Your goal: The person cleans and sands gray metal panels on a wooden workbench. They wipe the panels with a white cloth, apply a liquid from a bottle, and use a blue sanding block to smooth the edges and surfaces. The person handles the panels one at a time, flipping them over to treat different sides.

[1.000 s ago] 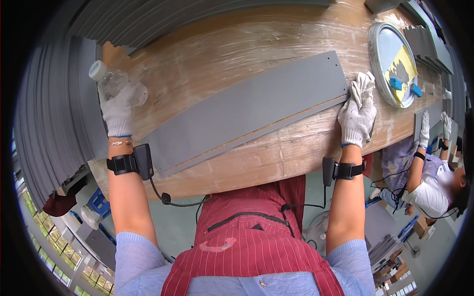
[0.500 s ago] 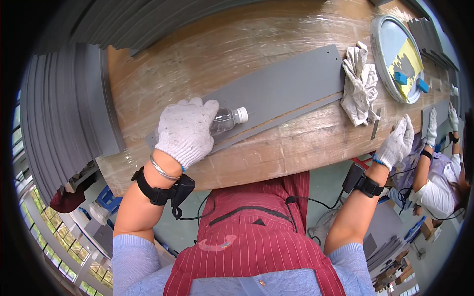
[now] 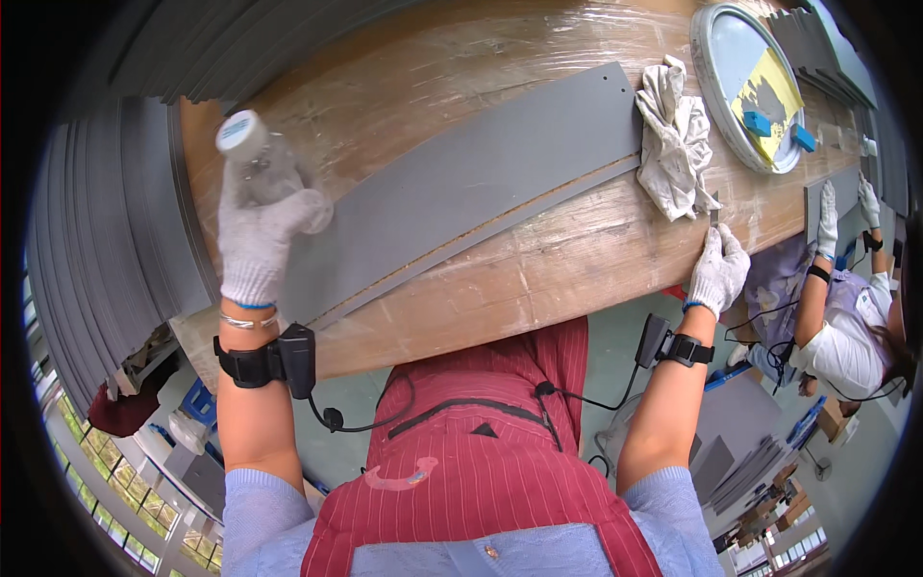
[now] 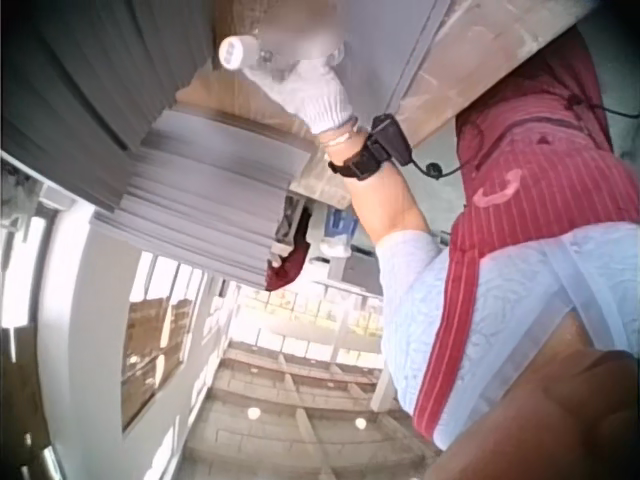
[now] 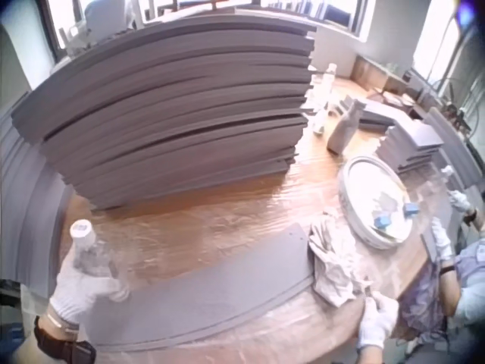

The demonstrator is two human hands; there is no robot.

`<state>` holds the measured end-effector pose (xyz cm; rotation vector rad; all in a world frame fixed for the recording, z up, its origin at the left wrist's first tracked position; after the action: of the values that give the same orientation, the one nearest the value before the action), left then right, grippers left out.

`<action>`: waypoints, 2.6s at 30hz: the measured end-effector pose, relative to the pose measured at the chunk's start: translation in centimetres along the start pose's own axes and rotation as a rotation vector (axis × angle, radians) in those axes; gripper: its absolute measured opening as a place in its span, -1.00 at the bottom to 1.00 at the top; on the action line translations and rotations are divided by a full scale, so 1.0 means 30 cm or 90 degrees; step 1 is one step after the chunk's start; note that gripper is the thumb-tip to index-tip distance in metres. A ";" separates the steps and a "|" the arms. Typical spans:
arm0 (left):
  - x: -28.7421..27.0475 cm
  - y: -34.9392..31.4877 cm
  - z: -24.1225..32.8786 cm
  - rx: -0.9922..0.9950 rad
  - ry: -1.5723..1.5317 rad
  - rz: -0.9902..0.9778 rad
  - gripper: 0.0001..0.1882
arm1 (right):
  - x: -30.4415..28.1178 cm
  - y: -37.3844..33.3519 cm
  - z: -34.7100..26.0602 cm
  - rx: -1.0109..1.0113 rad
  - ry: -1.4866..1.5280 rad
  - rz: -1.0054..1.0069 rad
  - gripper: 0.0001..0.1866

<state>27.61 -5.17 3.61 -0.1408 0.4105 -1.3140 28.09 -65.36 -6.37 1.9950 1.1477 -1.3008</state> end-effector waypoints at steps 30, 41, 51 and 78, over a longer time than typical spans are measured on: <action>-0.373 -0.405 -0.595 -0.079 0.190 0.332 -0.58 | 0.215 -0.542 -0.657 -0.404 0.130 -0.123 -0.78; -0.374 -0.394 -0.614 0.053 0.295 0.313 -0.60 | 0.266 -0.625 -0.725 -0.387 0.148 -0.098 -0.67; -0.355 -0.395 -0.566 0.053 0.380 0.337 -0.64 | 0.264 -0.647 -0.750 -0.389 0.157 -0.108 -0.70; -0.373 -0.404 -0.612 0.037 0.410 0.332 -0.66 | -0.012 -0.080 -0.250 -0.030 0.499 0.133 -0.75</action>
<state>7.63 4.80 -6.91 0.4277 0.8864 -0.8259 29.64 -58.53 -2.77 2.5864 1.2103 -0.3602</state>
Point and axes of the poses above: each hand's wrist, its own y-axis towards the middle knuckle, its own x-axis out of the palm, z = x × y, the point moved 5 cm from there along y, towards the middle knuckle, and after that the axes turned 9 degrees about -z, right-handed, at the moved point
